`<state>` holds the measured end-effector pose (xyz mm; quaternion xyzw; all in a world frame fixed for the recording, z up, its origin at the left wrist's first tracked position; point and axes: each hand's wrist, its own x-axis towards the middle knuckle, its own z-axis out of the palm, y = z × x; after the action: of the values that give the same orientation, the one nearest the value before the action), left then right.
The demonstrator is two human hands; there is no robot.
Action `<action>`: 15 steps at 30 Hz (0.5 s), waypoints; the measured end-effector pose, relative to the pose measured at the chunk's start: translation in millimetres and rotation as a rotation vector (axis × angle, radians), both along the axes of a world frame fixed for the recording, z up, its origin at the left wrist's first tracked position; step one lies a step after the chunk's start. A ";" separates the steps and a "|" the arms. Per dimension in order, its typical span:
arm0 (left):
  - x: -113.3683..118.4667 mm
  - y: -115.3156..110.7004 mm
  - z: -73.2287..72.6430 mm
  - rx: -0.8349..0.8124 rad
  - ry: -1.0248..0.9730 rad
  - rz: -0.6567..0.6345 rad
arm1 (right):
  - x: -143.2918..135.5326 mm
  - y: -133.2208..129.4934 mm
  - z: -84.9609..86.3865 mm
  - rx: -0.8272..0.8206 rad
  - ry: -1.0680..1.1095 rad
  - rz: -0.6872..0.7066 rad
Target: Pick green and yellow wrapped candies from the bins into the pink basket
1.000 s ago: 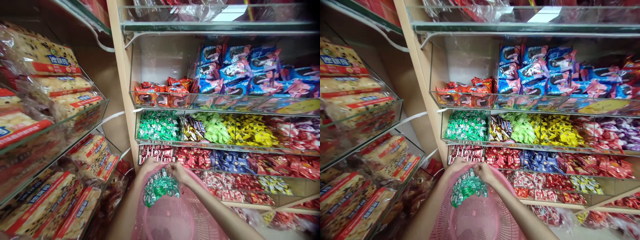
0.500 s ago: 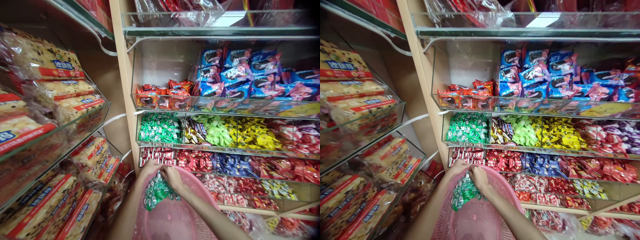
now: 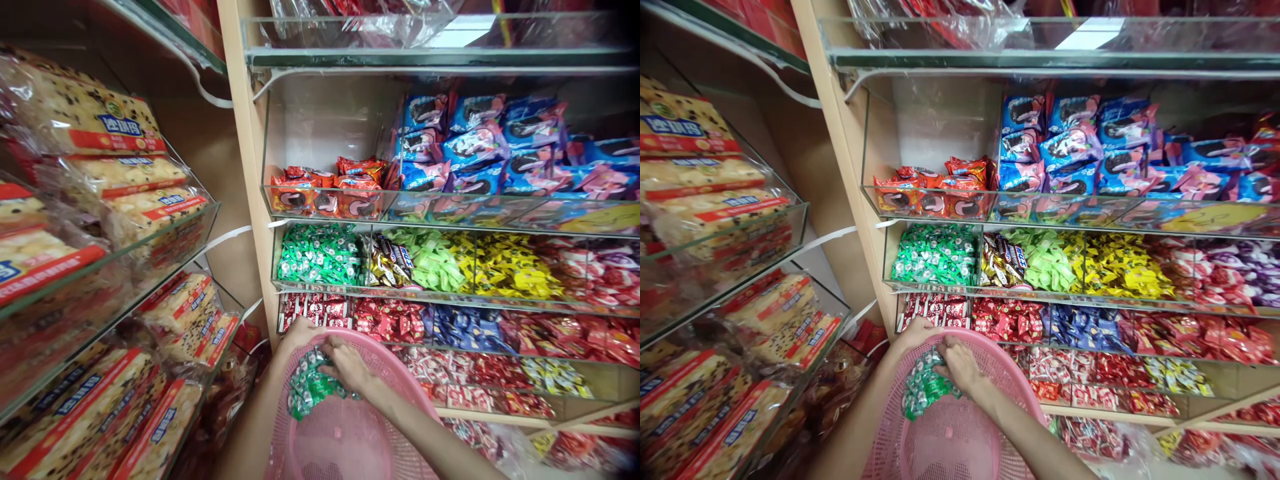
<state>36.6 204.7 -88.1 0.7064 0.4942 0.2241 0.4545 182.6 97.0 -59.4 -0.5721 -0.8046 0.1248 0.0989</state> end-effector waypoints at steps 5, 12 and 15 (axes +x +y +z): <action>0.3 -0.5 1.9 -0.002 0.004 0.001 | 2.1 2.2 -2.6 0.032 0.008 0.032; 0.4 -5.7 6.7 -0.036 0.011 0.033 | 1.5 2.7 6.2 0.018 0.045 0.000; 0.9 -3.8 3.9 -0.022 -0.017 0.045 | 1.3 -0.2 34.6 0.025 0.041 0.017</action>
<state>37.5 200.9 -84.2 0.6880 0.5086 0.2349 0.4614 183.9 96.7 -24.8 -0.5614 -0.8086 0.1274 0.1215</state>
